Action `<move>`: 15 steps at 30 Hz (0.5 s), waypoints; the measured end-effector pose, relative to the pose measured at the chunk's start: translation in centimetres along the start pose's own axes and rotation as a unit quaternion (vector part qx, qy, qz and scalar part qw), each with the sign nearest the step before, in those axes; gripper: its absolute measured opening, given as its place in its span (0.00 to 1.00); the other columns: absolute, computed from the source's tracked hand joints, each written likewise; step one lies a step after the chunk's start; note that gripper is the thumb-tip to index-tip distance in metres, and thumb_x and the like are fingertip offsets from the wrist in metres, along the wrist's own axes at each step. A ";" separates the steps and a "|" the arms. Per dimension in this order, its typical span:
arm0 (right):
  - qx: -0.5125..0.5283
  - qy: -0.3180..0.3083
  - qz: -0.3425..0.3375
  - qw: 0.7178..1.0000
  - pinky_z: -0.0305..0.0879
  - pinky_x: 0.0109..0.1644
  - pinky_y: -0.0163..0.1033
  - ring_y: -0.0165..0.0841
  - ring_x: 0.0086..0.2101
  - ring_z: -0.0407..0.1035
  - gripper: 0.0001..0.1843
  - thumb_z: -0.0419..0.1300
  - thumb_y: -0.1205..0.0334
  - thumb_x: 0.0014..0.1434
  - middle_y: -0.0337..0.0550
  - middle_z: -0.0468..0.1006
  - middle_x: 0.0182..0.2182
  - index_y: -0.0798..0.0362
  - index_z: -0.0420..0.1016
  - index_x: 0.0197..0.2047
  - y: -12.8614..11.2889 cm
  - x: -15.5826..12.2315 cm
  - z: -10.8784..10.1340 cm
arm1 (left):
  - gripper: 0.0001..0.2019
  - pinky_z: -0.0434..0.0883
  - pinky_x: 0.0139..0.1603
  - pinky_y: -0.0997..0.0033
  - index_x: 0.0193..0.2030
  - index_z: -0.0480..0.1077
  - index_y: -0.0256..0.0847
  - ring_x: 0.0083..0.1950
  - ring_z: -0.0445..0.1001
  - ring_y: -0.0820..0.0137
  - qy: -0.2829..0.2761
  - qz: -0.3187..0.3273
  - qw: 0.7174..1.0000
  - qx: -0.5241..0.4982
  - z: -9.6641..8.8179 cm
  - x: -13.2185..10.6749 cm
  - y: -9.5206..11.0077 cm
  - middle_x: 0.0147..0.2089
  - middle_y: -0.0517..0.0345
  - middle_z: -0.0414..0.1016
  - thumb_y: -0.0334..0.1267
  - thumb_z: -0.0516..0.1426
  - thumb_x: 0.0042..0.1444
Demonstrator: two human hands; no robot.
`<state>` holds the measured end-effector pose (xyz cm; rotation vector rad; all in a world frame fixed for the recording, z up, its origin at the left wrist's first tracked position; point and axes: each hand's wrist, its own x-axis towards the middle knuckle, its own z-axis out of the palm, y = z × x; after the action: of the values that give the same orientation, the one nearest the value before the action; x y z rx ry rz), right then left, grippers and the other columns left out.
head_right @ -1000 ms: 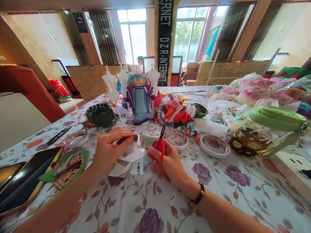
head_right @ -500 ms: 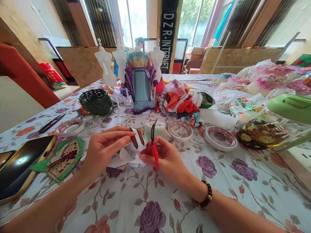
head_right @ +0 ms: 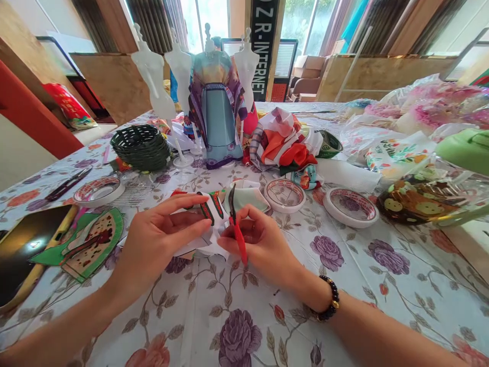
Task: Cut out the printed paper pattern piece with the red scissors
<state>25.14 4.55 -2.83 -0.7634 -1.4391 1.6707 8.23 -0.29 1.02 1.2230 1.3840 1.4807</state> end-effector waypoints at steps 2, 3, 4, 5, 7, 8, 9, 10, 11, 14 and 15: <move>-0.004 0.003 0.003 1.000 0.68 0.30 0.30 0.25 0.27 0.69 0.15 0.72 0.64 0.51 0.31 0.77 0.28 0.49 0.68 0.33 0.0 0.0 0.0 | 0.15 0.71 0.20 0.82 0.41 0.81 0.45 0.29 0.78 0.74 0.003 -0.011 1.000 -0.009 0.1 -0.1 -0.1 0.42 0.57 0.81 0.30 0.67 0.44; -0.006 0.004 0.003 1.000 0.67 0.29 0.30 0.25 0.27 0.69 0.15 0.72 0.64 0.51 0.32 0.77 0.28 0.49 0.68 0.33 0.0 0.0 0.0 | 0.15 0.70 0.19 0.83 0.41 0.81 0.45 0.29 0.78 0.73 0.008 -0.016 1.000 -0.011 0.1 -0.1 -0.1 0.40 0.57 0.81 0.30 0.67 0.43; -0.008 0.005 0.004 1.000 0.67 0.29 0.30 0.26 0.27 0.69 0.15 0.72 0.63 0.50 0.32 0.77 0.28 0.49 0.68 0.32 0.0 0.0 0.0 | 0.15 0.70 0.18 0.83 0.40 0.81 0.46 0.29 0.78 0.72 0.012 -0.020 1.000 -0.010 0.1 -0.1 -0.1 0.37 0.58 0.81 0.30 0.67 0.43; -0.010 0.006 0.003 1.000 0.67 0.29 0.31 0.26 0.27 0.68 0.16 0.73 0.62 0.50 0.32 0.77 0.28 0.49 0.67 0.32 -0.1 0.0 0.1 | 0.15 0.69 0.18 0.83 0.40 0.81 0.46 0.29 0.79 0.71 0.016 -0.024 1.000 -0.007 0.1 -0.1 -0.1 0.35 0.58 0.81 0.30 0.67 0.43; -0.009 0.014 -0.002 1.000 0.65 0.28 0.31 0.26 0.26 0.67 0.17 0.74 0.61 0.48 0.33 0.76 0.27 0.49 0.67 0.31 -0.2 0.1 0.2 | 0.15 0.69 0.17 0.82 0.40 0.81 0.47 0.30 0.79 0.69 0.025 -0.032 0.999 0.003 0.1 -0.1 0.0 0.33 0.58 0.80 0.31 0.67 0.43; -0.009 0.021 -0.005 1.000 0.65 0.28 0.31 0.26 0.26 0.66 0.17 0.74 0.61 0.47 0.33 0.75 0.26 0.49 0.67 0.30 -0.3 0.1 0.2 | 0.15 0.69 0.17 0.82 0.40 0.81 0.48 0.31 0.79 0.68 0.029 -0.037 0.999 0.006 0.0 -0.1 0.0 0.34 0.58 0.80 0.32 0.67 0.43; -0.008 0.029 -0.006 1.000 0.64 0.28 0.32 0.26 0.25 0.65 0.17 0.74 0.61 0.47 0.33 0.74 0.26 0.50 0.67 0.30 -0.4 0.1 0.3 | 0.15 0.70 0.17 0.82 0.41 0.81 0.48 0.31 0.79 0.68 0.032 -0.042 0.999 0.007 0.0 0.0 0.0 0.35 0.57 0.81 0.32 0.67 0.43; -0.008 0.037 -0.006 0.999 0.63 0.27 0.32 0.26 0.25 0.64 0.17 0.74 0.60 0.47 0.32 0.73 0.25 0.50 0.67 0.29 -0.5 0.1 0.3 | 0.15 0.70 0.17 0.81 0.41 0.81 0.48 0.31 0.79 0.69 0.036 -0.045 0.998 0.005 -0.1 0.0 -0.1 0.37 0.57 0.81 0.32 0.67 0.43; -0.007 0.044 -0.004 0.999 0.62 0.27 0.33 0.26 0.24 0.63 0.17 0.74 0.59 0.47 0.32 0.71 0.24 0.49 0.67 0.28 -0.6 0.1 0.3 | 0.15 0.70 0.17 0.81 0.41 0.81 0.48 0.30 0.79 0.69 0.040 -0.047 0.998 0.000 -0.1 0.1 -0.1 0.38 0.57 0.81 0.32 0.67 0.43; 0.001 0.031 0.002 1.000 0.58 0.24 0.34 0.27 0.21 0.60 0.18 0.71 0.52 0.51 0.32 0.67 0.20 0.50 0.67 0.25 -0.8 -0.1 0.2 | 0.16 0.70 0.16 0.80 0.41 0.81 0.46 0.26 0.77 0.72 0.045 -0.057 0.997 -0.019 -0.3 0.3 -0.2 0.35 0.58 0.82 0.30 0.67 0.44; 0.006 0.013 0.005 1.000 0.57 0.24 0.34 0.27 0.20 0.60 0.19 0.70 0.50 0.52 0.33 0.67 0.19 0.50 0.67 0.24 -0.8 -0.1 0.1 | 0.16 0.70 0.16 0.79 0.42 0.81 0.46 0.24 0.76 0.72 0.044 -0.065 0.997 -0.026 -0.4 0.3 -0.2 0.33 0.59 0.82 0.30 0.66 0.44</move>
<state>25.28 4.46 -2.00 -0.7836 -1.4090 1.6692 7.76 -0.06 0.84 1.0256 1.4460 1.4859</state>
